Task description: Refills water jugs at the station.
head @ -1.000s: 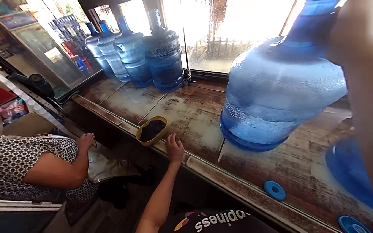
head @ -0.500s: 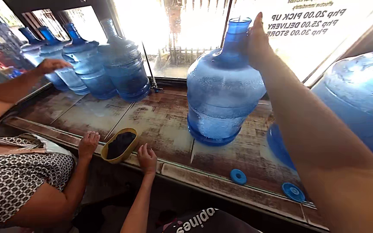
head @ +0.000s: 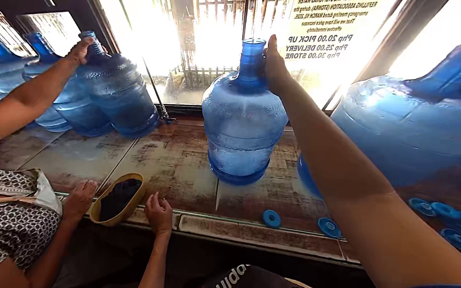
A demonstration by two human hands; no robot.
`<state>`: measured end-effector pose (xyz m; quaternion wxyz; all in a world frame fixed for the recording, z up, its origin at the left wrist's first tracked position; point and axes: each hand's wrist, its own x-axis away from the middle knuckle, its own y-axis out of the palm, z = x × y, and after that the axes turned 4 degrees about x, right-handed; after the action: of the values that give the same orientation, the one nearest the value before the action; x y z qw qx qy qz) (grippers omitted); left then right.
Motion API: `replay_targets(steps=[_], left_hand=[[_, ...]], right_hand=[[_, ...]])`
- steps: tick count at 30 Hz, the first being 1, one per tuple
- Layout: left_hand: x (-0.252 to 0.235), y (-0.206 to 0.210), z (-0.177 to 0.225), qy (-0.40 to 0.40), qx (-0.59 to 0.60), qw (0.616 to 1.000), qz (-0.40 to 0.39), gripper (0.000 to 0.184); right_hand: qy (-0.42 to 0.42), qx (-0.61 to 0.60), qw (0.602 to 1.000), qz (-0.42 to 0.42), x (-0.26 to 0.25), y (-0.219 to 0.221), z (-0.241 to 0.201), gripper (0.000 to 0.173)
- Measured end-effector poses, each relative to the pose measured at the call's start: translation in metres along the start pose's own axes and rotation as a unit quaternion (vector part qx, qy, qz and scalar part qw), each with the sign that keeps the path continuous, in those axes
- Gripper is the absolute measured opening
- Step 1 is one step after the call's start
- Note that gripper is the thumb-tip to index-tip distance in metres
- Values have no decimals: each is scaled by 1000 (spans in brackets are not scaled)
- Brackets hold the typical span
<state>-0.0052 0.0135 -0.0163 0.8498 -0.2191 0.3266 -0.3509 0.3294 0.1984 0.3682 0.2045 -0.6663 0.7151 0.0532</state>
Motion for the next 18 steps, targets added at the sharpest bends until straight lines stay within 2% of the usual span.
replay_targets(steps=[18], left_hand=[[3, -4, 0, -15, -8, 1000, -10, 37]], right_hand=[[0, -6, 1000, -13, -4, 1, 5, 77]])
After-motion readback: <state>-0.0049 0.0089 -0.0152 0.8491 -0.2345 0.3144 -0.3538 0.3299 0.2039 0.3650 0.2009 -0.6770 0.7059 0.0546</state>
